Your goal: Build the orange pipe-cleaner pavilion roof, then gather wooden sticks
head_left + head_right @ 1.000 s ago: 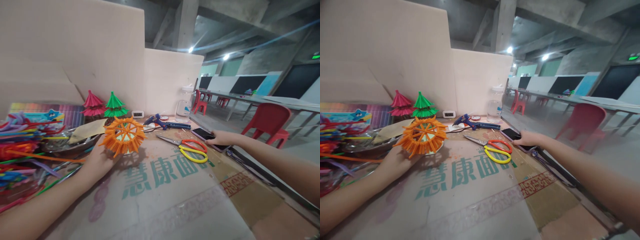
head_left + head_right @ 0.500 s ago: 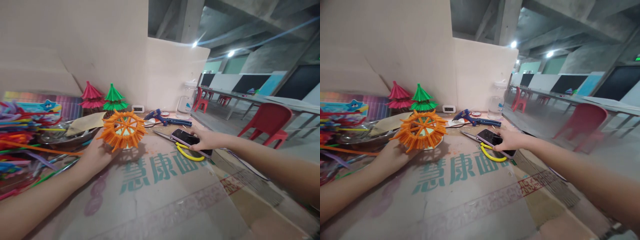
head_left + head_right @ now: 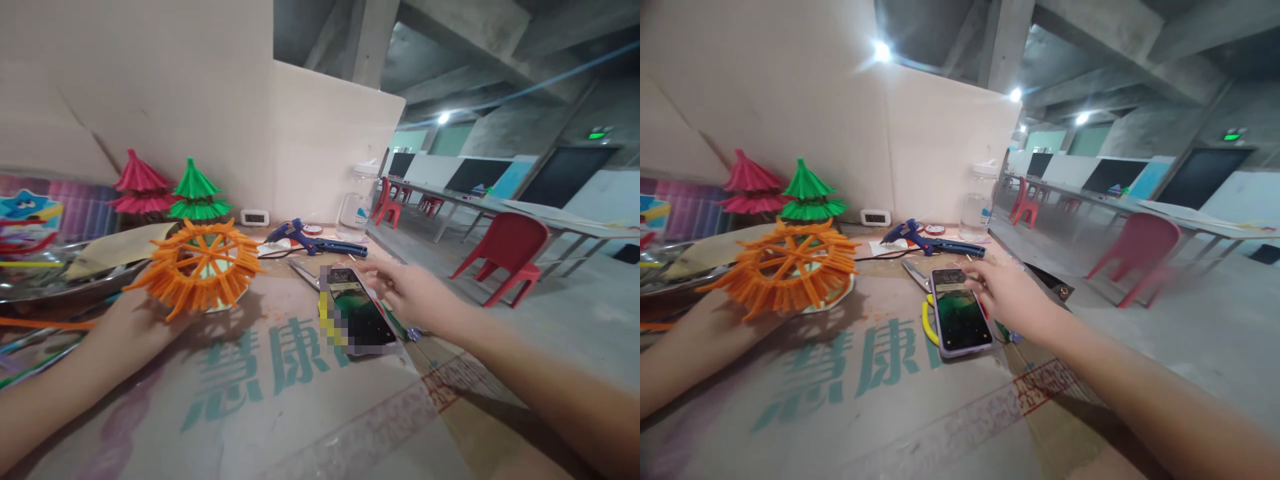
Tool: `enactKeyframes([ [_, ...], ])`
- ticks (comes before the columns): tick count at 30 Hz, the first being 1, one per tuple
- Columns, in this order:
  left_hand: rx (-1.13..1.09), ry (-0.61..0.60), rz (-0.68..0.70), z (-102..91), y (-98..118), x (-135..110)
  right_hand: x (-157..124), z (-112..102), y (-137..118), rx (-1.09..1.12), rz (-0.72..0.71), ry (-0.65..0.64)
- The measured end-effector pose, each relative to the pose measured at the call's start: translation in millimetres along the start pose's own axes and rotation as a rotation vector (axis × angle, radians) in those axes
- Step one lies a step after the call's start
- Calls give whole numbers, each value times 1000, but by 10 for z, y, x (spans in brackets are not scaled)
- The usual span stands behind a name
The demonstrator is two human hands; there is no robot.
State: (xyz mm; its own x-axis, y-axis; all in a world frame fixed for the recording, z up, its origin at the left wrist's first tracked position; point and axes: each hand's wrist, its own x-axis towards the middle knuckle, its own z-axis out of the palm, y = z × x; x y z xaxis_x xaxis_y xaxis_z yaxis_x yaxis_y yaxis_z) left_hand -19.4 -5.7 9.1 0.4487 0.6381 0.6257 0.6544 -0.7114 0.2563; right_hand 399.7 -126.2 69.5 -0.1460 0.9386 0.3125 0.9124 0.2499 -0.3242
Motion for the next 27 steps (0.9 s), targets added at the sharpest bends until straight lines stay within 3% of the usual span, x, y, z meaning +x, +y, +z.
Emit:
enactKeyframes([
  [3,9,-29,-90,-10,-48,-42,-21,-30,87,295,18,-19],
  [6,2,-20,-126,-37,-49,-58,-40,13,159,578,13,-154],
  [9,-10,-11,-131,-55,-28,-52,-37,95,222,660,44,-278],
  [11,-18,-7,-132,-55,-13,-42,-14,133,257,619,68,-273],
  [17,-29,-1,-96,-35,30,-24,62,63,228,274,67,48],
  [19,-19,-24,-92,-37,35,-30,41,3,150,191,78,43],
  [24,5,-21,-83,-23,23,-34,-106,-109,-114,-14,51,-121],
  [27,2,-7,-33,-5,6,-14,-209,-100,-258,-121,4,-111],
])
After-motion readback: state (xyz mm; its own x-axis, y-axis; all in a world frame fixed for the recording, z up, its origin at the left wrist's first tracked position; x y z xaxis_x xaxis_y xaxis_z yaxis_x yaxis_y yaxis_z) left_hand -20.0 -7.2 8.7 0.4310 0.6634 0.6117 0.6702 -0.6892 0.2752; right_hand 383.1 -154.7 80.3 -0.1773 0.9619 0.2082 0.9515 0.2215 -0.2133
